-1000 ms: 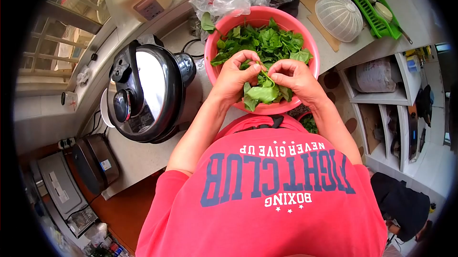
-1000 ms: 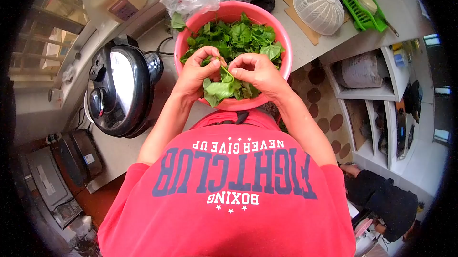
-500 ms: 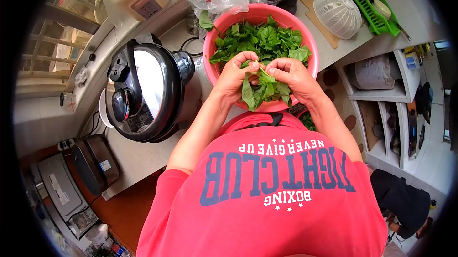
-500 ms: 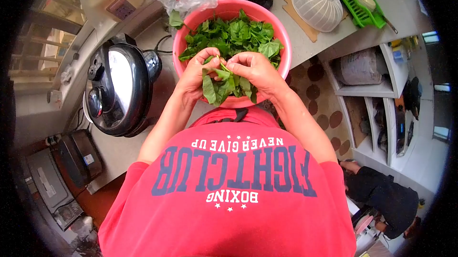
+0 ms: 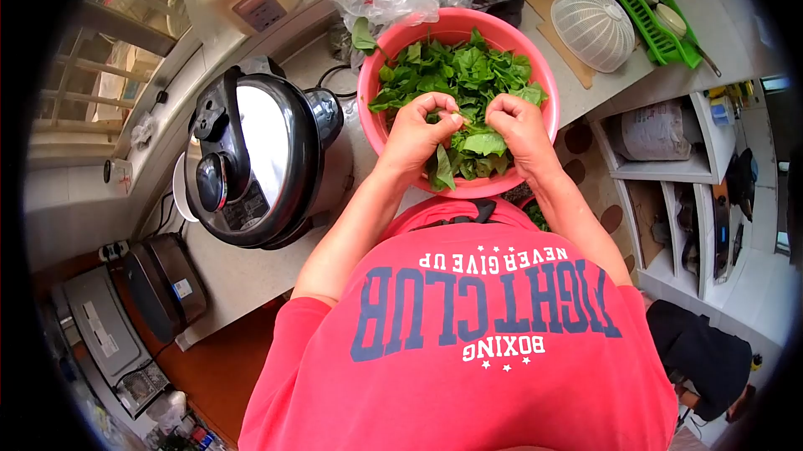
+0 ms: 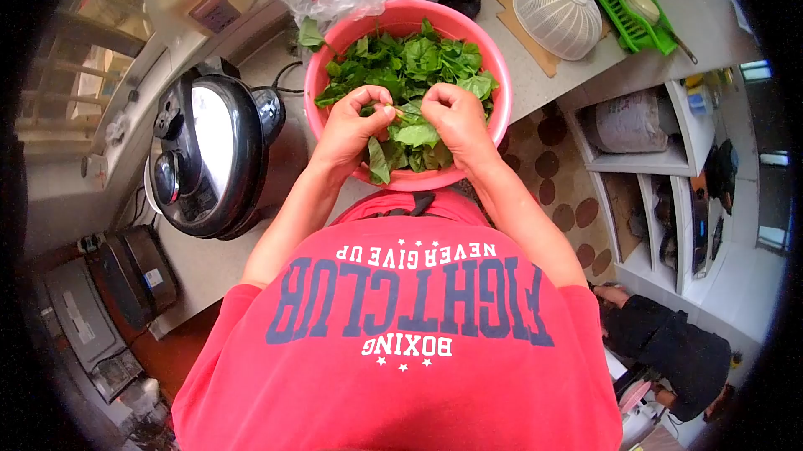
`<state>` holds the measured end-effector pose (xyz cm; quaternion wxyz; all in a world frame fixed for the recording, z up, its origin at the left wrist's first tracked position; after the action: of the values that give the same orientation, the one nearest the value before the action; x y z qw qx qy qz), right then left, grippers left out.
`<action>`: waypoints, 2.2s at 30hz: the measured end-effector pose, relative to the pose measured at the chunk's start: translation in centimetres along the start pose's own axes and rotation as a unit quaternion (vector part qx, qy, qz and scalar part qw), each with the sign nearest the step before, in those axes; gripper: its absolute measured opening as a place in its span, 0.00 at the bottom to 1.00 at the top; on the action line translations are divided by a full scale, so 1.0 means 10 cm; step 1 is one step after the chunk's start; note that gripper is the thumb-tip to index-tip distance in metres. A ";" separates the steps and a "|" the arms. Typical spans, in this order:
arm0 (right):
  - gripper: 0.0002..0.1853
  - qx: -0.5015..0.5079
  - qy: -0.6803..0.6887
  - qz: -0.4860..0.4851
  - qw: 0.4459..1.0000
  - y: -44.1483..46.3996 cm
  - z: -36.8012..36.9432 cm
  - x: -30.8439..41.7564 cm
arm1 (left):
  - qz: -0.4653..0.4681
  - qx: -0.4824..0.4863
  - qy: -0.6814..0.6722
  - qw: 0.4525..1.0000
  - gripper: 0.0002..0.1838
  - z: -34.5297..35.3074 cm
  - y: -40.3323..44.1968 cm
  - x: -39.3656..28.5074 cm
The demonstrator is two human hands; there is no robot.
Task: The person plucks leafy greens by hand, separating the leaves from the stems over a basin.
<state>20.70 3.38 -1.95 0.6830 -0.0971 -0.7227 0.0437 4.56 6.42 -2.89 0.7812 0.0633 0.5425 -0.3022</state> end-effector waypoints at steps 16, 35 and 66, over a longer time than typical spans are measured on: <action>0.06 0.022 -0.319 -0.213 0.923 -0.15 0.17 0.47 | -0.038 -0.017 -0.026 0.999 0.08 0.00 0.02 0.08; 0.01 -0.008 0.193 0.101 0.976 -0.02 0.11 -0.04 | 0.220 -0.088 0.118 0.964 0.05 0.07 -0.12 -0.35; 0.08 0.231 -0.579 -0.204 0.755 0.31 1.02 -0.57 | 0.151 0.014 -0.498 0.854 0.08 -0.56 -0.61 -0.99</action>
<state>11.10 6.01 -8.79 0.1283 0.2577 -0.9505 0.1170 -5.49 7.89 5.06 0.9819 -0.0033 0.0608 -0.1793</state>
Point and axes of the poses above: each hand's wrist, its own y-axis towards the middle knuckle, its own z-axis out of the palm, x = y × z, the point moved 6 cm from there along y, towards the middle knuckle, and after that the axes turned 5 degrees about x, right-handed, at the moved point
